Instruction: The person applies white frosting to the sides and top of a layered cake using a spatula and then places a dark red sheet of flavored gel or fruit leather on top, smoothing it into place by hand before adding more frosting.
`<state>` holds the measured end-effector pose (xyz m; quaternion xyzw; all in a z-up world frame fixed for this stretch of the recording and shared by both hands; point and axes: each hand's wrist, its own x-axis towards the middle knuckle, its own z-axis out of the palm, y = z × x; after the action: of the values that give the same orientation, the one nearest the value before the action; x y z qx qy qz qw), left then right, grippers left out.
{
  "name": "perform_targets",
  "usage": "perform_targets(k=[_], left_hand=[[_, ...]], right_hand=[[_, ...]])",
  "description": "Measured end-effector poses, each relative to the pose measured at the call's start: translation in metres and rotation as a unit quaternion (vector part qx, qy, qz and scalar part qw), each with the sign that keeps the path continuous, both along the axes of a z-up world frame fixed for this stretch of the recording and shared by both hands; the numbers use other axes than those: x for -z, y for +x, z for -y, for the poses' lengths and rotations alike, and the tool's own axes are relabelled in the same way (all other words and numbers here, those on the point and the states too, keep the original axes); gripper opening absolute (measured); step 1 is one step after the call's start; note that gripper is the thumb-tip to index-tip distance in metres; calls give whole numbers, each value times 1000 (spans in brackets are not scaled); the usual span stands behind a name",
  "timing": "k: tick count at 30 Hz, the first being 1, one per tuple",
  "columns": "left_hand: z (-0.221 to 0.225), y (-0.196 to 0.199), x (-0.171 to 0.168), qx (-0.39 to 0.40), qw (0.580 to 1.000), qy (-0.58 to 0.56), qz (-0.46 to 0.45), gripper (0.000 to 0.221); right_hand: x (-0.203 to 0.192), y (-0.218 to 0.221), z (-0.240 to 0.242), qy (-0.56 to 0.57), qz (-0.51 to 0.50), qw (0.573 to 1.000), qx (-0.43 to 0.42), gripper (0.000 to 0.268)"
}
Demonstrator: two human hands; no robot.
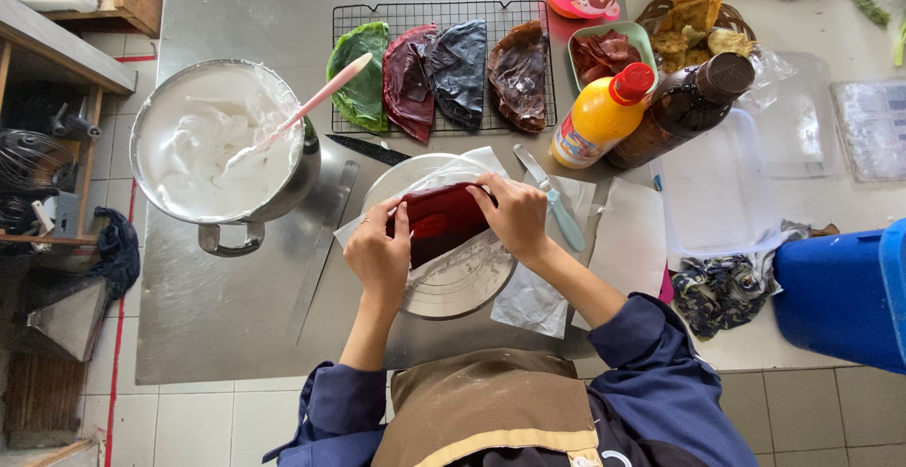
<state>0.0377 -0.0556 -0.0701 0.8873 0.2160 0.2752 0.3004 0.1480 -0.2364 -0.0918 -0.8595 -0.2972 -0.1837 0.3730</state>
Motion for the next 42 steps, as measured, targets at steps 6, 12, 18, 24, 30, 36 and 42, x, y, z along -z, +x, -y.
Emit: perform_targets(k=[6, 12, 18, 24, 30, 36, 42], left_hand=[[-2, 5, 0, -3, 996, 93, 0, 8], [-1, 9, -4, -13, 996, 84, -15, 8], [-1, 9, -4, -13, 996, 88, -29, 9], [-1, 9, -2, -26, 994, 107, -25, 9], [-4, 10, 5, -36, 990, 128, -44, 11], [-6, 8, 11, -44, 987, 142, -64, 20], [-10, 6, 15, -24, 990, 112, -88, 32]], right_hand=[[9, 11, -3, -74, -6, 997, 7, 20], [7, 20, -5, -98, -6, 995, 7, 26], [-1, 22, -4, -145, -15, 989, 15, 38], [-8, 27, -7, -127, -21, 992, 9, 40], [-10, 41, -11, -170, -61, 983, 15, 59], [-1, 53, -7, -181, -91, 979, 13, 71], [1, 58, -7, -191, -82, 978, 13, 80]])
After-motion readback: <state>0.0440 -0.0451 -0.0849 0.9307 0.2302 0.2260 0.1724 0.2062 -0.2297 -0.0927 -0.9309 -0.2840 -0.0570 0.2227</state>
